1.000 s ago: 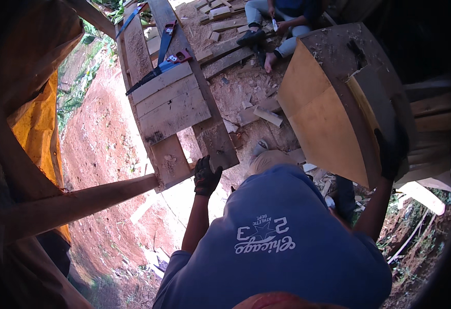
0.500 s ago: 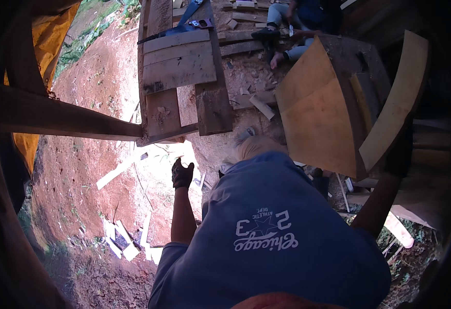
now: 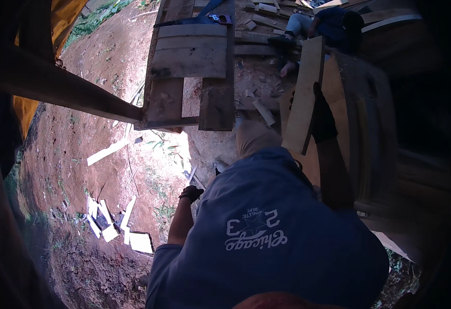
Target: The person picks up a wood plank from the ground, places it onto a wooden structure, and uses a saw to cut through the end of the plank.
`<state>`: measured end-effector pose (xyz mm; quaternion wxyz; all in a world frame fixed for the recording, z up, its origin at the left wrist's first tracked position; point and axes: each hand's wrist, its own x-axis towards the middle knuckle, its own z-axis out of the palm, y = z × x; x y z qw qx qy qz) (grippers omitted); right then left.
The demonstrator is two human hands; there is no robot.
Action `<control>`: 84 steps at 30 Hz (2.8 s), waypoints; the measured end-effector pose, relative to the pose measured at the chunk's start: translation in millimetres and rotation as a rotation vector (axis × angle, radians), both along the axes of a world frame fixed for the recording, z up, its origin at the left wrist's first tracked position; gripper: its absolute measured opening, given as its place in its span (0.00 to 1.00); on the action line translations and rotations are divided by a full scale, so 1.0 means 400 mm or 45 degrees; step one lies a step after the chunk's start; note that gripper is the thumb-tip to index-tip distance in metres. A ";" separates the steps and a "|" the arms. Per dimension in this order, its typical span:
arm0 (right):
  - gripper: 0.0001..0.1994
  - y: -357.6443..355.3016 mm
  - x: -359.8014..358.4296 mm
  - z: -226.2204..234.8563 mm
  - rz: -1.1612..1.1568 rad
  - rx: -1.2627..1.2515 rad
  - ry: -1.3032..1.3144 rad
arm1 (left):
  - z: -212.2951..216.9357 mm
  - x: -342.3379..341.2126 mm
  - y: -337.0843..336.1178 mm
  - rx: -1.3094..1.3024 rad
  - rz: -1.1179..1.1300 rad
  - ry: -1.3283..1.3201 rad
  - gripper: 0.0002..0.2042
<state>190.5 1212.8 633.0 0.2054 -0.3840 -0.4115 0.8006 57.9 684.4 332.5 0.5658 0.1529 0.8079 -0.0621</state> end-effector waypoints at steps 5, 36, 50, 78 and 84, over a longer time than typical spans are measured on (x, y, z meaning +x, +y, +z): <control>0.27 0.160 -0.233 -0.226 0.263 -0.194 -0.006 | -0.006 -0.031 0.032 0.089 0.039 0.119 0.31; 0.37 0.267 -0.949 -0.623 0.425 0.678 -1.216 | 0.089 -0.041 0.359 0.303 0.901 0.328 0.33; 0.35 0.286 -0.968 -0.634 0.423 0.836 -1.276 | -0.037 0.061 0.217 0.182 0.654 -0.023 0.32; 0.37 0.285 -0.860 -0.611 0.818 0.868 -0.820 | 0.129 0.039 0.307 0.118 0.771 0.063 0.27; 0.40 0.272 -0.851 -0.591 0.938 0.909 -0.932 | 0.089 0.104 0.328 0.136 0.893 0.151 0.27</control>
